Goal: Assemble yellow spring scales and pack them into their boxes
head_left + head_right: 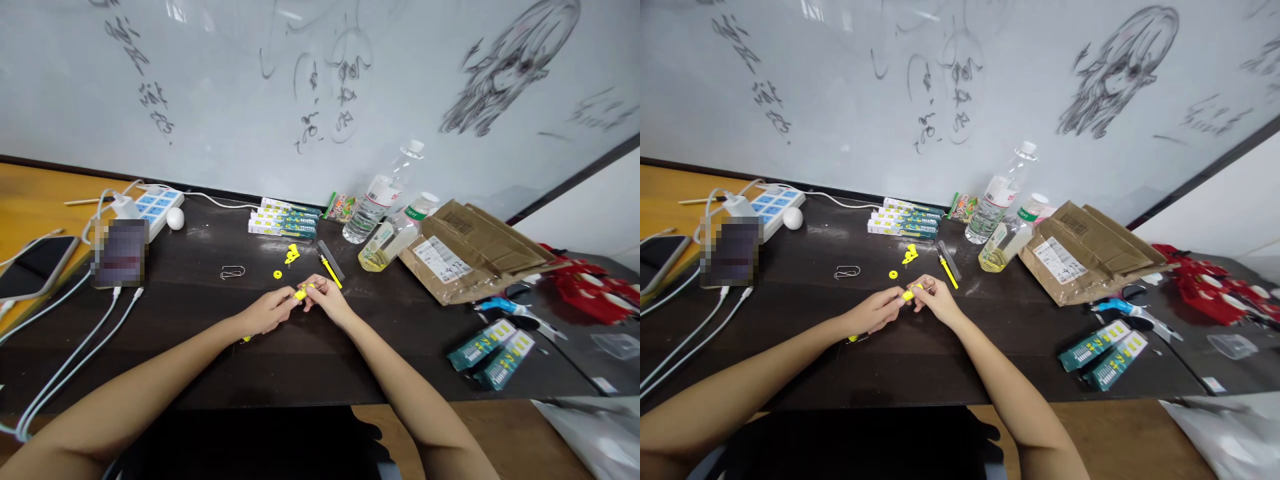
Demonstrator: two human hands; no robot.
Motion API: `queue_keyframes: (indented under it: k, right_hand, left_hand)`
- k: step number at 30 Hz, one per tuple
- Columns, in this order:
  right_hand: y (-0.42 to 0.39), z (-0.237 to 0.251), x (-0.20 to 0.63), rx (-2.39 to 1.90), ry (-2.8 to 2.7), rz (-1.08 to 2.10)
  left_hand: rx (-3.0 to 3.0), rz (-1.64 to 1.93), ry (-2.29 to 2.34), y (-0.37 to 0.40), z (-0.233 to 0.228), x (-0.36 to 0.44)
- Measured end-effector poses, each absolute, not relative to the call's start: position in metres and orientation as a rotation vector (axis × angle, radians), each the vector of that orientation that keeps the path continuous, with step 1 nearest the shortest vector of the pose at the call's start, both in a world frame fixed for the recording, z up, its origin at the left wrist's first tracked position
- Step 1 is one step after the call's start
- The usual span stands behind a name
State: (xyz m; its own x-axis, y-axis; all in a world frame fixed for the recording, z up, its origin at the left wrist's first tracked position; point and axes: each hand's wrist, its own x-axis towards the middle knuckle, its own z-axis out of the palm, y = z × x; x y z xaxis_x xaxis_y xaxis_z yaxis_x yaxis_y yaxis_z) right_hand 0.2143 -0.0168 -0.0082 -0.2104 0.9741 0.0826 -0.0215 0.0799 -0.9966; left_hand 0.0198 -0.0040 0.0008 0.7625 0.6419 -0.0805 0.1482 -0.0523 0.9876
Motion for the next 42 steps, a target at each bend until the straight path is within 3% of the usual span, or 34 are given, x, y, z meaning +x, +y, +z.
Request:
queue_keyframes:
  k: [10,20,24,31,42]
  right_hand:
    - [-0.022,-0.009,0.201,-0.966,-1.304,1.295]
    - [-0.025,-0.013,0.199,-0.937,-1.234,1.390]
    - [-0.024,-0.013,0.200,-0.917,-1.223,1.397]
    - [-0.018,-0.009,0.205,-0.911,-1.085,1.575]
    - [-0.020,-0.015,0.202,-0.919,-1.023,1.575]
  left_hand:
    - [1.031,0.227,0.396,-0.002,-0.011,0.024]
    - [0.869,0.046,0.230,0.001,-0.016,0.020]
    - [0.908,0.125,0.271,0.000,-0.009,0.021]
    - [1.105,0.576,0.454,0.007,-0.016,0.030]
    - [1.076,0.458,0.410,0.004,-0.014,0.028]
